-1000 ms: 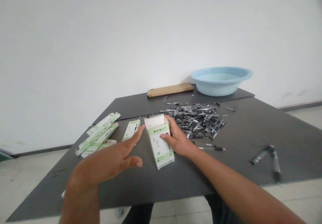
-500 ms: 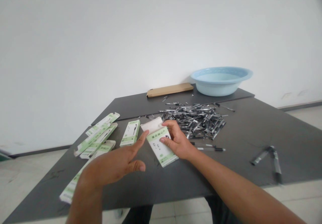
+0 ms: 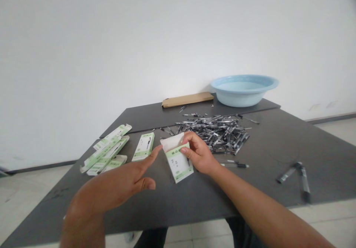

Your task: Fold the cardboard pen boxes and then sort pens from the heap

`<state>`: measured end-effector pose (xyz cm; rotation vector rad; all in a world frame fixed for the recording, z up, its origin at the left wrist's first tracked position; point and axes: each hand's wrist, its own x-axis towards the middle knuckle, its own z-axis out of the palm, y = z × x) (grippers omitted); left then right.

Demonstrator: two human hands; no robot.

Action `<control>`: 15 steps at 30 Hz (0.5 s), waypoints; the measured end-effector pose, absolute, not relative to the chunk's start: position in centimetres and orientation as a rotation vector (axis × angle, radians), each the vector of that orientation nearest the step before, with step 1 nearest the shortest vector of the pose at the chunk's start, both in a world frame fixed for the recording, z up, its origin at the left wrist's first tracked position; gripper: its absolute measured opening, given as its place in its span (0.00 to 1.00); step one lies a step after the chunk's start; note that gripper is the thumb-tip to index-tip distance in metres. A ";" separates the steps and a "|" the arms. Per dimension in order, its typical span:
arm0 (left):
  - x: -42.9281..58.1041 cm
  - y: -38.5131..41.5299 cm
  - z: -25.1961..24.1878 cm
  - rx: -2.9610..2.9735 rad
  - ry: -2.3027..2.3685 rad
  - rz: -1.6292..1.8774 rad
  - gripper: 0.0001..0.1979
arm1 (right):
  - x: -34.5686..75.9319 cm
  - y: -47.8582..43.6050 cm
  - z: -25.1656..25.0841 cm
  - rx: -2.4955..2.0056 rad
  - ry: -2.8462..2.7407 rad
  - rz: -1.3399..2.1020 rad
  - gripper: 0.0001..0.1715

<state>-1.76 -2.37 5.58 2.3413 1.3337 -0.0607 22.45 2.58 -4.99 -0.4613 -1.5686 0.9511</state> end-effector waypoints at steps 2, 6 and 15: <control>-1.6 -2.3 5.8 2.355 1.347 -0.102 0.40 | 22.3 2.5 -5.2 -0.470 -1.567 0.914 0.10; -0.3 -2.4 5.4 2.327 1.287 -0.205 0.42 | 22.0 2.3 -5.5 -0.503 -1.636 0.832 0.09; -0.2 -3.0 4.7 2.296 1.231 -0.153 0.42 | 22.9 1.6 -4.3 -0.505 -1.800 0.624 0.05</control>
